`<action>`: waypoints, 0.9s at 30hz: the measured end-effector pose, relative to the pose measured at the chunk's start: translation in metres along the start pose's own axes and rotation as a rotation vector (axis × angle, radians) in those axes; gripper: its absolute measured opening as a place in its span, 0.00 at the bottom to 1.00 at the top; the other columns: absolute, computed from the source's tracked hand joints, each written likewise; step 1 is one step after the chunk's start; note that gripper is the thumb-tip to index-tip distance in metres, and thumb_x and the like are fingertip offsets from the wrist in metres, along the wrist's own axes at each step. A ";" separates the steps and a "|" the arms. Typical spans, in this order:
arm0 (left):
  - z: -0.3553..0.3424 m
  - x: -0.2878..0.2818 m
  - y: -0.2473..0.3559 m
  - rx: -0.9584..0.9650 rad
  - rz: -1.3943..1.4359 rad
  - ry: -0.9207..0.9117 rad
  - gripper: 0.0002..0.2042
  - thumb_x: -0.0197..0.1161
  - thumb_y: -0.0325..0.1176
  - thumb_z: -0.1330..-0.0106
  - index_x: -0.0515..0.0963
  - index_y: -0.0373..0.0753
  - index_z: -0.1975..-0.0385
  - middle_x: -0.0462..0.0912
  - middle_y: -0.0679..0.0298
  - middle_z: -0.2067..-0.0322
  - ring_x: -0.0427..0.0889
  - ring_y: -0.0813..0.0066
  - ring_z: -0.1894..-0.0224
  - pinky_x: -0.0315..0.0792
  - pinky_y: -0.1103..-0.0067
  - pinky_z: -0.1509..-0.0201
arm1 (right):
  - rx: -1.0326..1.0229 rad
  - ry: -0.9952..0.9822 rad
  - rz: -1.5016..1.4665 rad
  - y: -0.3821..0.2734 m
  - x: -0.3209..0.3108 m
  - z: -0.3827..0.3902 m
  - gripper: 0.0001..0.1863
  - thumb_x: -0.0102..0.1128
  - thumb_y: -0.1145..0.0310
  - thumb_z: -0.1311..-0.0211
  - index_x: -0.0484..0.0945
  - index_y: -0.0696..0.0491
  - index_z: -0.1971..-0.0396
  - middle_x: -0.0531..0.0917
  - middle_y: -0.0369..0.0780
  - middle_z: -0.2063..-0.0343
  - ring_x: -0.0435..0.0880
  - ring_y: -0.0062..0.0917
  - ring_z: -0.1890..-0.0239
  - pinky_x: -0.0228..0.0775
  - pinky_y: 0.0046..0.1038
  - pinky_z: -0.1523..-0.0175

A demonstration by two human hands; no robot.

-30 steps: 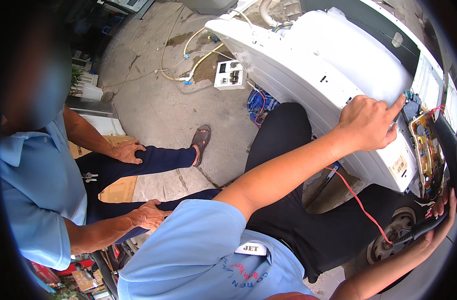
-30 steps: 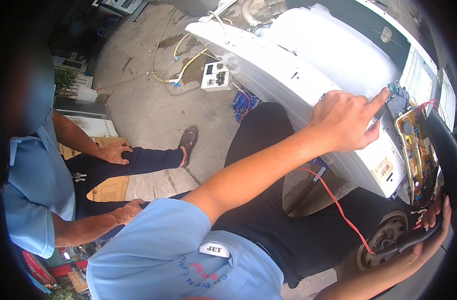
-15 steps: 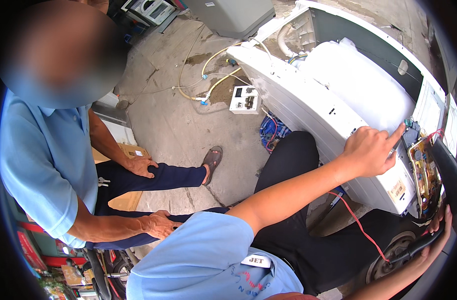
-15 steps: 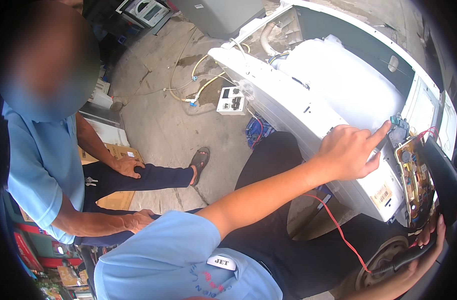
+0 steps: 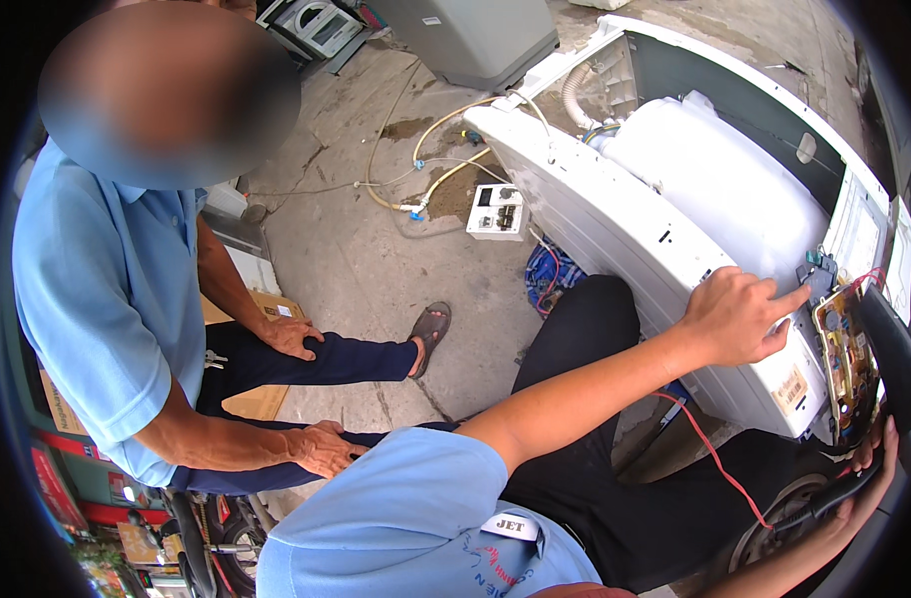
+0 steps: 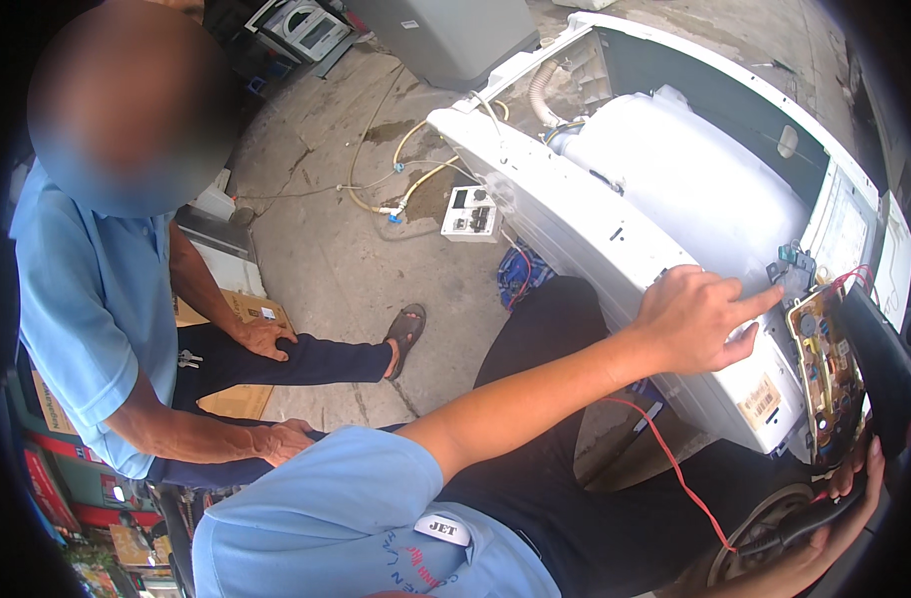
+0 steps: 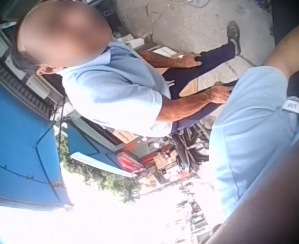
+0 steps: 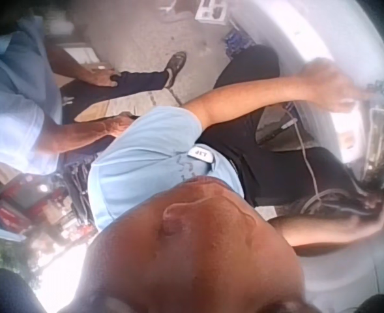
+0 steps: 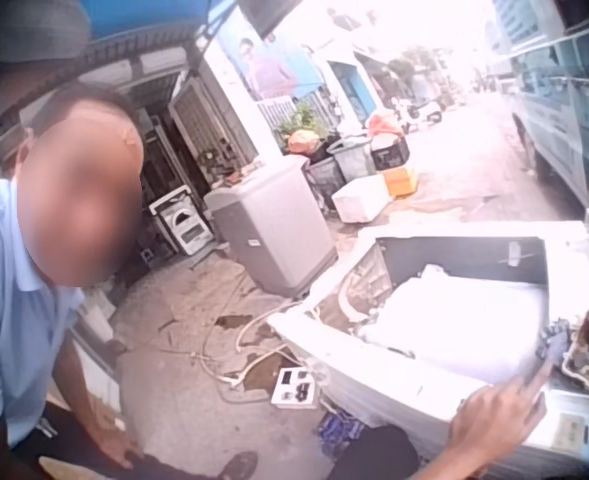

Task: The person sits on the ground and uses a handheld device to test components on an exposed circuit board of a white appliance. They point to and touch various parts of the board while holding the device.

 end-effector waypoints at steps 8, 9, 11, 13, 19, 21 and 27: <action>-0.004 0.006 -0.005 -0.003 -0.016 0.044 0.20 0.67 0.41 0.38 0.86 0.54 0.44 0.75 0.67 0.82 0.79 0.66 0.81 0.74 0.69 0.74 | -0.039 -0.208 -0.007 -0.003 -0.004 -0.016 0.11 0.61 0.69 0.29 0.74 0.60 0.55 0.70 0.32 0.76 0.67 0.10 0.85 0.61 0.12 0.83; -0.005 0.008 -0.004 -0.014 -0.028 0.035 0.20 0.67 0.40 0.38 0.85 0.56 0.44 0.74 0.67 0.83 0.78 0.66 0.82 0.74 0.70 0.75 | -0.018 -0.248 -0.001 -0.007 0.002 -0.014 0.10 0.63 0.69 0.31 0.74 0.59 0.60 0.71 0.33 0.75 0.68 0.11 0.84 0.60 0.14 0.82; -0.009 0.018 -0.002 -0.004 -0.065 0.010 0.21 0.66 0.41 0.37 0.84 0.58 0.41 0.73 0.68 0.84 0.77 0.68 0.83 0.72 0.71 0.76 | -0.021 -0.173 0.001 -0.015 0.014 -0.005 0.11 0.66 0.68 0.34 0.75 0.58 0.61 0.73 0.34 0.76 0.68 0.11 0.84 0.62 0.14 0.82; -0.011 0.021 -0.001 0.002 -0.103 -0.031 0.22 0.66 0.41 0.36 0.84 0.59 0.41 0.72 0.68 0.84 0.76 0.69 0.83 0.71 0.71 0.76 | -0.021 -0.183 -0.032 -0.014 0.012 -0.004 0.11 0.67 0.69 0.36 0.75 0.58 0.61 0.73 0.34 0.77 0.68 0.12 0.85 0.62 0.14 0.82; -0.010 0.024 0.004 -0.017 -0.099 -0.063 0.22 0.66 0.42 0.35 0.83 0.63 0.40 0.73 0.68 0.83 0.76 0.70 0.83 0.71 0.71 0.76 | -0.108 -0.164 -0.140 -0.028 0.001 0.015 0.20 0.61 0.73 0.33 0.71 0.72 0.49 0.71 0.35 0.75 0.65 0.10 0.86 0.58 0.13 0.84; -0.010 0.021 0.004 -0.014 -0.110 -0.055 0.21 0.67 0.42 0.36 0.85 0.59 0.42 0.73 0.68 0.84 0.78 0.70 0.83 0.73 0.71 0.76 | -0.124 -0.172 -0.127 -0.028 0.002 0.017 0.20 0.61 0.73 0.33 0.71 0.72 0.49 0.71 0.35 0.75 0.65 0.10 0.86 0.58 0.13 0.84; -0.008 0.019 0.000 -0.013 -0.120 -0.062 0.20 0.66 0.41 0.36 0.85 0.58 0.43 0.73 0.69 0.84 0.78 0.70 0.83 0.71 0.71 0.77 | -0.066 -0.197 -0.021 -0.015 0.014 0.014 0.09 0.69 0.69 0.38 0.78 0.57 0.71 0.76 0.35 0.78 0.72 0.14 0.83 0.65 0.18 0.79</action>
Point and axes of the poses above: each hand's wrist, its own z-axis away from the middle knuckle, its own x-axis out of the palm, y = z × x, the point moved 7 cm from there along -z, towards the middle knuckle
